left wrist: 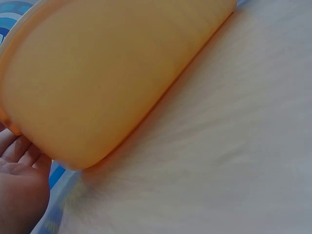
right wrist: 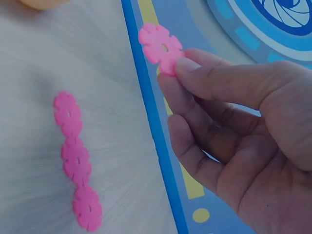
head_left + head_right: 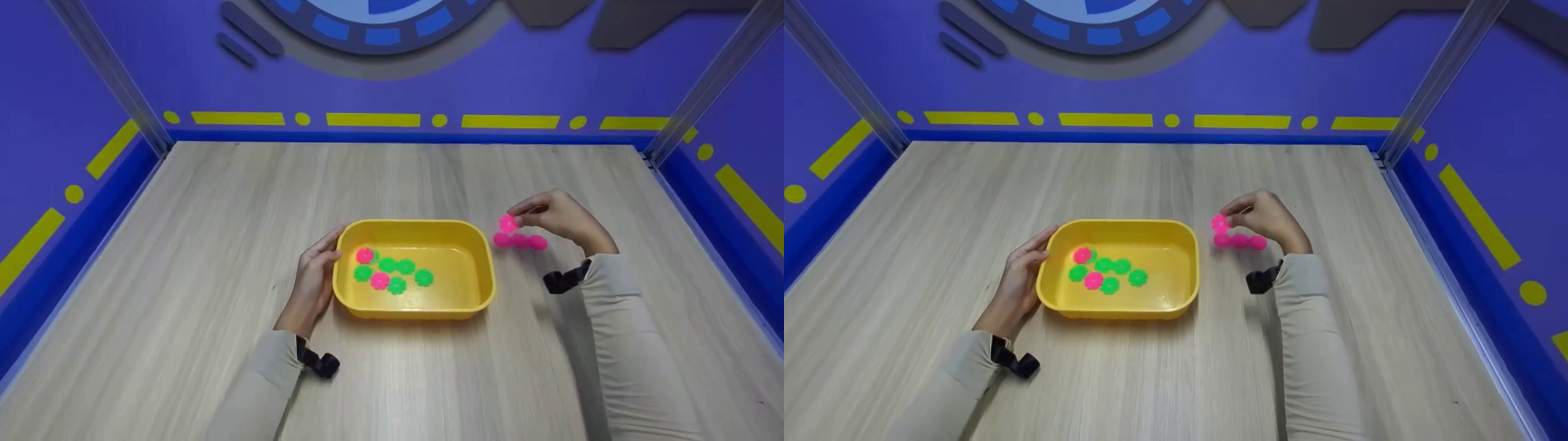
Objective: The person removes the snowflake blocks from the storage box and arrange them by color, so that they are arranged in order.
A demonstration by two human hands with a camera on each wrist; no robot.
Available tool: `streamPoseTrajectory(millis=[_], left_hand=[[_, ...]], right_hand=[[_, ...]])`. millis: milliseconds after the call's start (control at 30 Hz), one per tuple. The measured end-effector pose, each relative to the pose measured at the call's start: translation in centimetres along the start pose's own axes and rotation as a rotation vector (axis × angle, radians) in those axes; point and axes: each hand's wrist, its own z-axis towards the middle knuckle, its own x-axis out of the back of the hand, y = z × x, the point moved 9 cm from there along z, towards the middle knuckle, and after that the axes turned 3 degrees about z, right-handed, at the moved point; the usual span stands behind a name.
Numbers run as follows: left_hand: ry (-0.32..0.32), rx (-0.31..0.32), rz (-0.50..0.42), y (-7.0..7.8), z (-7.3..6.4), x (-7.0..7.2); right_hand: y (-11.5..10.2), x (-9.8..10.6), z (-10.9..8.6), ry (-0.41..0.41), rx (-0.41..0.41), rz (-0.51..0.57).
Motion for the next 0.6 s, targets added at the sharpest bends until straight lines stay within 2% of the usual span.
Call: streamPoseTrajectory(millis=[600], left_hand=[[-0.012, -0.014, -0.013, 0.2, -0.1, -0.1]], right_hand=[[3.8, 1.5, -1.5, 0.072, -0.094, 0.026]])
